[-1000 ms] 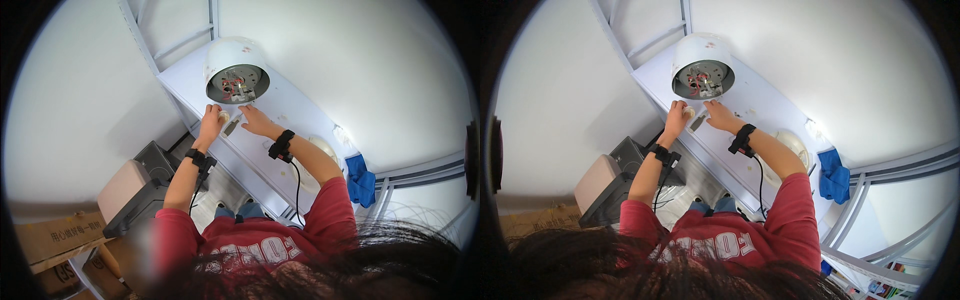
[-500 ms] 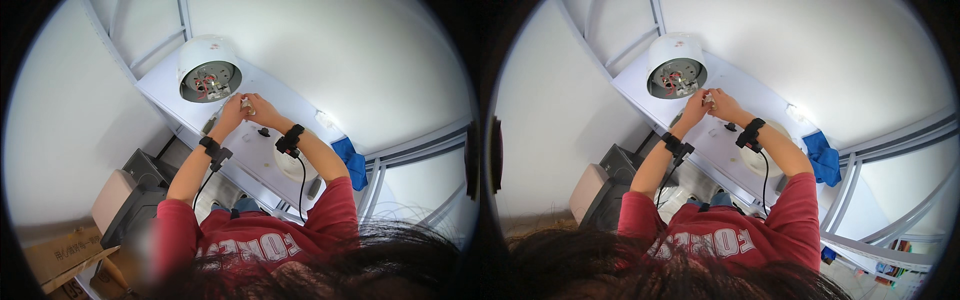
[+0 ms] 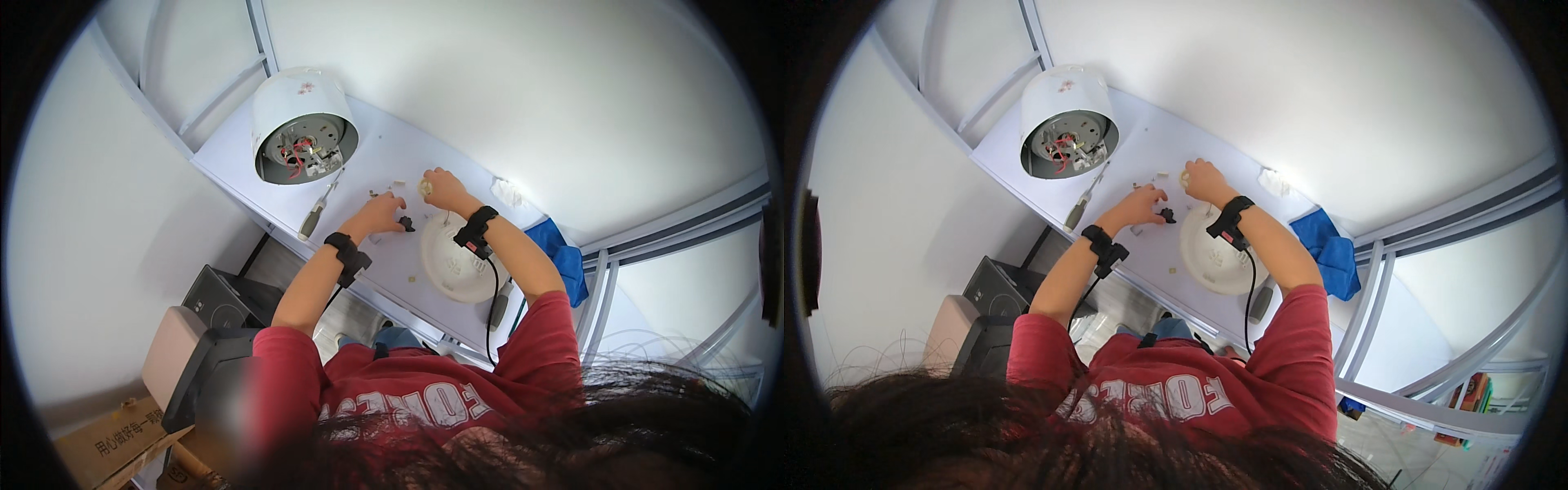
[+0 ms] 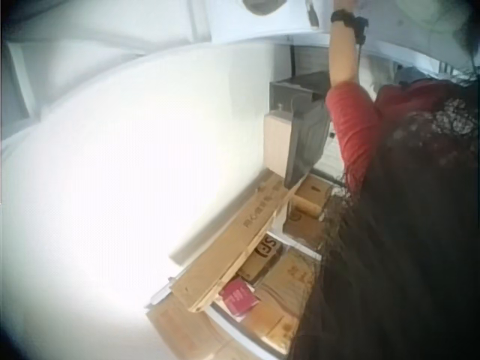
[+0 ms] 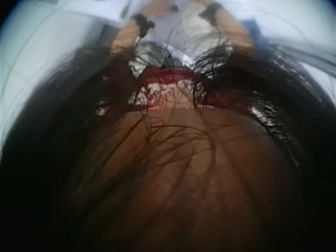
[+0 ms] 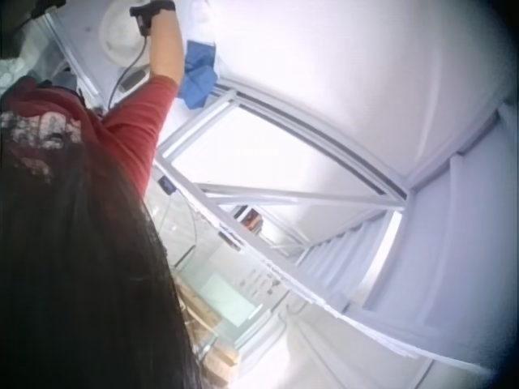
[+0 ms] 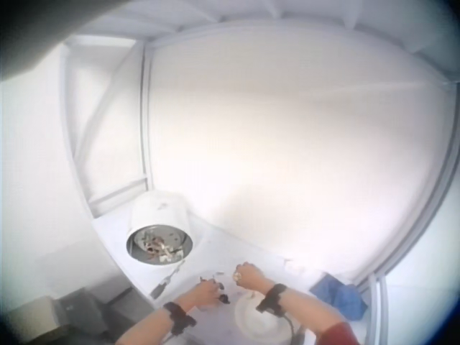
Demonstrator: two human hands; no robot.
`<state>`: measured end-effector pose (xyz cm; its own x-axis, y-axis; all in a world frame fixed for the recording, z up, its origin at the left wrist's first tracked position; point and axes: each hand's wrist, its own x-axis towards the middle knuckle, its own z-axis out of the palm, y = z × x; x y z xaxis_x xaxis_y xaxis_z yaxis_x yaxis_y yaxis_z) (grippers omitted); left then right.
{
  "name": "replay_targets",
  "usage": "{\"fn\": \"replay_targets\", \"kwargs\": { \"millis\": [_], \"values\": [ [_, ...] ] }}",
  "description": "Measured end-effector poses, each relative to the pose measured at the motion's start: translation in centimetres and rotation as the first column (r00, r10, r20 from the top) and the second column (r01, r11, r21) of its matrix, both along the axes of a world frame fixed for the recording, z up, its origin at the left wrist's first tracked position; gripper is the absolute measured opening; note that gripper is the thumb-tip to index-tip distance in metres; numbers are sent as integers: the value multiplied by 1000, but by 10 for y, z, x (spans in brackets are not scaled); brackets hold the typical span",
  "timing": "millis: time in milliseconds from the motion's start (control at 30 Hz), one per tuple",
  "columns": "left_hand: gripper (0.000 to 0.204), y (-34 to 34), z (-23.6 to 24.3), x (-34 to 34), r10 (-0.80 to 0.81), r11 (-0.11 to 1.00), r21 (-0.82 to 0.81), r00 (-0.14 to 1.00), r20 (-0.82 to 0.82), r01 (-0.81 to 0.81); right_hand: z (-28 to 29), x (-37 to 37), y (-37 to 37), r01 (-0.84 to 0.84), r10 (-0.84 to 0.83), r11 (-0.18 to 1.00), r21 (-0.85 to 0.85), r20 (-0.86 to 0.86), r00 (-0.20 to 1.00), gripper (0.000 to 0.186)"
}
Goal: The person works on the internal wiring of a white appliance, likely a rice cooker, using a screwdriver to adjust components and wires. They manipulate the internal parts and later handle a white plastic lid or cover, placing it on the table.
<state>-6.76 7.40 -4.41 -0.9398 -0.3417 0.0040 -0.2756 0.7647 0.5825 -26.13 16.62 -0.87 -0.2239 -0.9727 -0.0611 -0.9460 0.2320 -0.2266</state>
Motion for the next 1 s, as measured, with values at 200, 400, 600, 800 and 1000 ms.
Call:
{"fn": "replay_targets", "kwargs": {
  "millis": [200,400,600,800,1000],
  "values": [
    [51,3,-2,9,-106,990,-89,994,15,107,-14,-2,-16,36,-27,984,172,-56,998,52],
    [35,7,-1,11,-45,989,-148,993,-105,29,-4,1,-12,28,-22,981,193,-31,999,39],
    [31,9,27,18,219,973,-18,945,-242,-230,21,23,-5,-137,141,974,-183,10,990,38],
    [31,-3,49,48,402,904,52,800,-446,-425,51,69,-25,-334,366,926,-175,197,910,29],
    [33,-11,61,89,550,821,185,661,-511,-540,61,116,-55,-361,418,894,-265,204,885,18]
  ]
}}
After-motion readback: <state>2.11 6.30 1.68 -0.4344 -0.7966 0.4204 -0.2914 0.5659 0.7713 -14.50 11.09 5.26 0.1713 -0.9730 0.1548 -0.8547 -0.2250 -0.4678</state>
